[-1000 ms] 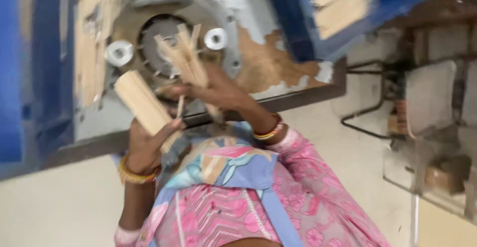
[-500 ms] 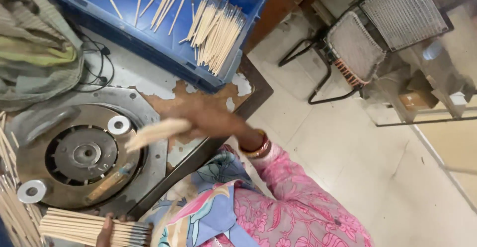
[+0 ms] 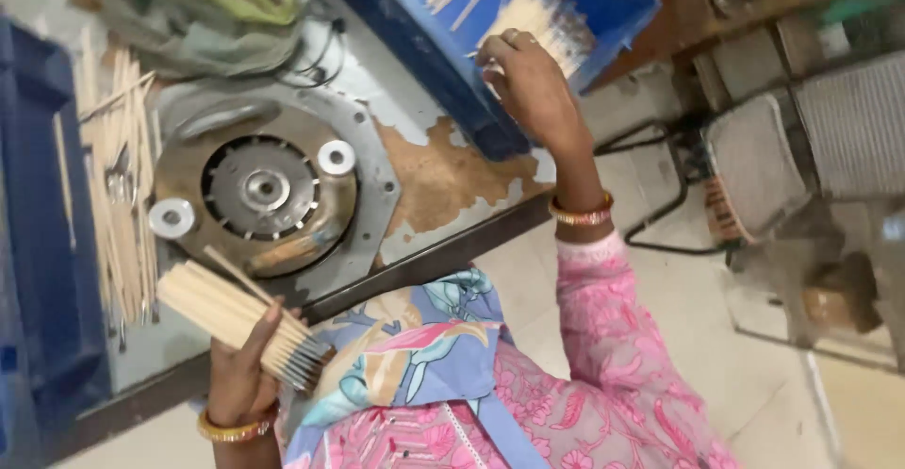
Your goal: The person holds a bundle of wooden sticks in their left hand and repeatedly feeds individual sticks into a rotating grinding wheel with their right hand. The sharpened sticks are then placed into a blue bin to the right.
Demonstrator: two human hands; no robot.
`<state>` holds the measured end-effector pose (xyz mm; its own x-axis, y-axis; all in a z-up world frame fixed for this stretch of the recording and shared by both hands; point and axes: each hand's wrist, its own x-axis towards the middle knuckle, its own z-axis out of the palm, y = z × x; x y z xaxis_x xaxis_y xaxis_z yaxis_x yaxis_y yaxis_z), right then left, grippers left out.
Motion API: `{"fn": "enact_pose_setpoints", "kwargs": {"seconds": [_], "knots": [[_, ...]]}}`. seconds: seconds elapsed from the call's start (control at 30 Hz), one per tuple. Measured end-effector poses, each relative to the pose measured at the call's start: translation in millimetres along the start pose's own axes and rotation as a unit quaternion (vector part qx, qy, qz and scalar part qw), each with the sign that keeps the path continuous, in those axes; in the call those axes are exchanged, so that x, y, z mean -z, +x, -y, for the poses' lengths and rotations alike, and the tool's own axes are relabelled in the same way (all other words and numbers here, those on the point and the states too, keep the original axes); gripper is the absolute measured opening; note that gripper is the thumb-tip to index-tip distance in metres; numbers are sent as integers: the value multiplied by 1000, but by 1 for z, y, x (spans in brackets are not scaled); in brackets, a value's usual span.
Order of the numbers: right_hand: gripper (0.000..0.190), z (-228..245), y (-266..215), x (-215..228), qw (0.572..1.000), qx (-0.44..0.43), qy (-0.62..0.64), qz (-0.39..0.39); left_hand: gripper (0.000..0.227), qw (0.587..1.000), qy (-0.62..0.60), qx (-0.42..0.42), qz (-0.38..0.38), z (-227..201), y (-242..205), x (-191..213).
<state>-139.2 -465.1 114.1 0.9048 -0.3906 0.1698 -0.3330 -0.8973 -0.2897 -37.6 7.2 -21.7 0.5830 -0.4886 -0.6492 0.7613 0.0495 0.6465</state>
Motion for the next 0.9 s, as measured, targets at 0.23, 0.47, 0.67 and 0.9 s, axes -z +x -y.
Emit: {"fn": "enact_pose_setpoints", "kwargs": {"seconds": [0.23, 0.47, 0.67, 0.9], "knots": [[27, 203, -25, -81, 878, 196, 315, 302, 27, 948, 236, -212, 32, -44, -27, -31], [34, 169, -3, -71, 929, -11, 369, 35, 39, 989, -18, -149, -4, -28, -11, 12], [36, 199, -15, -53, 935, 35, 353, -29, 34, 990, -139, -25, 30, 14, 9, 17], [20, 208, 21, -141, 978, 17, 175, 115, 36, 988, -133, -81, -10, -20, 5, 18]]}}
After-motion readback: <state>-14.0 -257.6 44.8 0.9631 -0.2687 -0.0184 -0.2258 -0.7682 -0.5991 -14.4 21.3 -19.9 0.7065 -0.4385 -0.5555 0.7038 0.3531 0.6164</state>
